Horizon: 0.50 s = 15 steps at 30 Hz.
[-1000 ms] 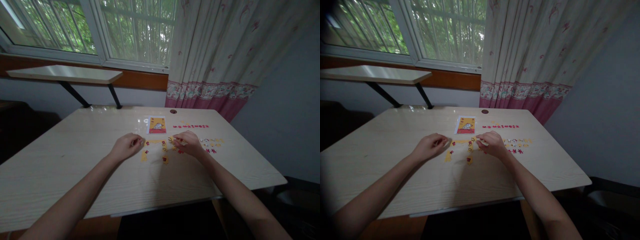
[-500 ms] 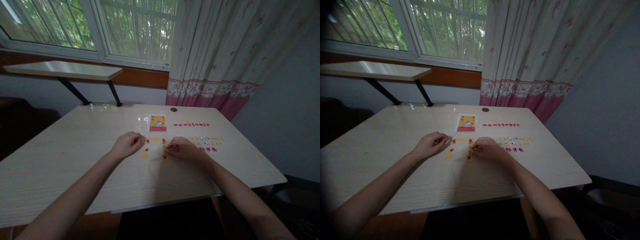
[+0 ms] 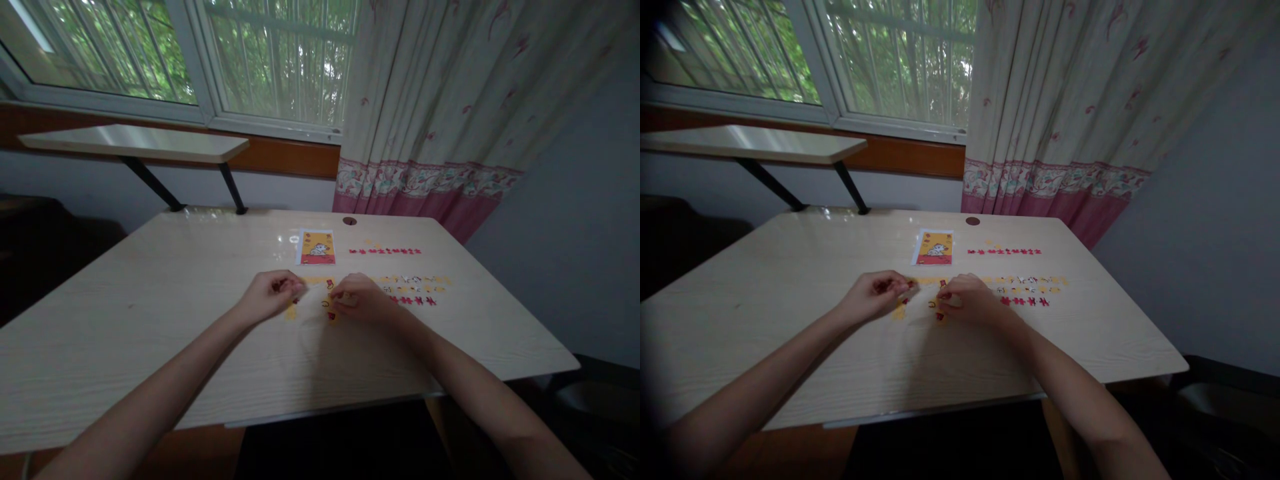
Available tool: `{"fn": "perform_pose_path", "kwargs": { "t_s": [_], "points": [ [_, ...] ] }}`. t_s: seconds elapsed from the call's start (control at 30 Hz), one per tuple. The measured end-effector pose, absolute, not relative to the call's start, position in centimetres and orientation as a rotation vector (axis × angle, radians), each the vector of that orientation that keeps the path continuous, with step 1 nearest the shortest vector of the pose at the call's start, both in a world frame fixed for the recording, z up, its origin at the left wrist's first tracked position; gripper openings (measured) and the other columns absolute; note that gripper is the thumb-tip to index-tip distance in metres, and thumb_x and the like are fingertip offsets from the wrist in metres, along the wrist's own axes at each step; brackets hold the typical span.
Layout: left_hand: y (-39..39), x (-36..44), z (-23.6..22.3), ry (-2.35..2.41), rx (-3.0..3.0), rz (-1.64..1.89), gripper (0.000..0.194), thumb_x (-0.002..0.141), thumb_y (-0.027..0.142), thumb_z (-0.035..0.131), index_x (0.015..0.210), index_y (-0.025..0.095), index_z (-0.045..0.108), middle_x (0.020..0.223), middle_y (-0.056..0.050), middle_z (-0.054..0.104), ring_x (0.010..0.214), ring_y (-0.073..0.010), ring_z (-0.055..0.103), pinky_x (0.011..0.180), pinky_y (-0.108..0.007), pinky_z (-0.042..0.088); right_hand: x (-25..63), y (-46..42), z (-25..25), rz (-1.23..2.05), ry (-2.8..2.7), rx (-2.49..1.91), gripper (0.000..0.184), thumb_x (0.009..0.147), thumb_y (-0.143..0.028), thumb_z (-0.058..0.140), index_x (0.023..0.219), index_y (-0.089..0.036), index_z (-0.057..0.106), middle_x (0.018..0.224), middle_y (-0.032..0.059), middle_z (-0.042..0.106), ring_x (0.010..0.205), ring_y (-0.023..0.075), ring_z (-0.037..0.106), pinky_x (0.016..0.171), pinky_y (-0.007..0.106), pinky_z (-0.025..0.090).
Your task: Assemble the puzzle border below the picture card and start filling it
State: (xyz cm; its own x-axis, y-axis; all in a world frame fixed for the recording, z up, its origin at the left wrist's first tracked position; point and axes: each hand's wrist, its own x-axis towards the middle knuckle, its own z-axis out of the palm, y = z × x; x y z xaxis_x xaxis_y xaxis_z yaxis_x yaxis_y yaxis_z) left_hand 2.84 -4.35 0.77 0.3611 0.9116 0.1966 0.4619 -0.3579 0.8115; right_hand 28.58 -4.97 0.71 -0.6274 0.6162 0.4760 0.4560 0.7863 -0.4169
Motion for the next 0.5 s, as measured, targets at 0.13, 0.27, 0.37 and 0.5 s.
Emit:
{"fn": "perform_pose_path", "kwargs": {
  "t_s": [0.13, 0.27, 0.37, 0.5],
  "points": [
    [-5.3, 5.1, 0.4, 1.000, 1.671, 0.894, 0.034, 0.069, 0.036, 0.069, 0.065, 0.019, 0.041, 0.067, 0.001, 0.057, 0.058, -0.0086, 0.047, 0.053, -0.022, 0.036, 27.4, -5.5, 0.7, 0.301, -2.333, -0.715, 0.012, 0.079, -0.028, 0.065, 0.086, -0.019, 0.067, 0.074, 0.0017, 0.068, 0.071, 0.0141, 0.062, 0.071, 0.028, 0.043],
    [-5.5, 6.1, 0.0, 0.853, 1.532, 0.848, 0.040, 0.065, 0.030, 0.070, 0.062, 0.020, 0.032, 0.063, 0.003, 0.055, 0.057, -0.0075, 0.046, 0.053, -0.022, 0.035, 26.9, -5.6, 0.7, 0.245, -2.326, -0.680, 0.011, 0.079, -0.026, 0.063, 0.086, -0.019, 0.067, 0.072, 0.0014, 0.068, 0.069, 0.0140, 0.061, 0.068, 0.028, 0.041],
    [-5.3, 6.1, -0.1, 0.798, 1.461, 0.877, 0.040, 0.063, 0.027, 0.072, 0.061, 0.019, 0.034, 0.060, 0.005, 0.053, 0.055, -0.0063, 0.045, 0.053, -0.021, 0.034, 26.8, -5.5, 0.7, 0.221, -2.316, -0.678, 0.012, 0.079, -0.025, 0.061, 0.089, -0.020, 0.067, 0.073, 0.0013, 0.068, 0.069, 0.0136, 0.060, 0.067, 0.027, 0.041],
    [-4.6, 5.2, 0.5, 0.845, 1.354, 0.988, 0.028, 0.063, 0.026, 0.076, 0.073, 0.017, 0.051, 0.060, 0.005, 0.053, 0.053, -0.0059, 0.046, 0.052, -0.020, 0.036, 26.7, -5.3, 0.5, 0.139, -2.246, -0.756, 0.015, 0.083, -0.023, 0.057, 0.095, -0.020, 0.067, 0.077, 0.0027, 0.070, 0.071, 0.0142, 0.061, 0.069, 0.028, 0.041]
  ]
}}
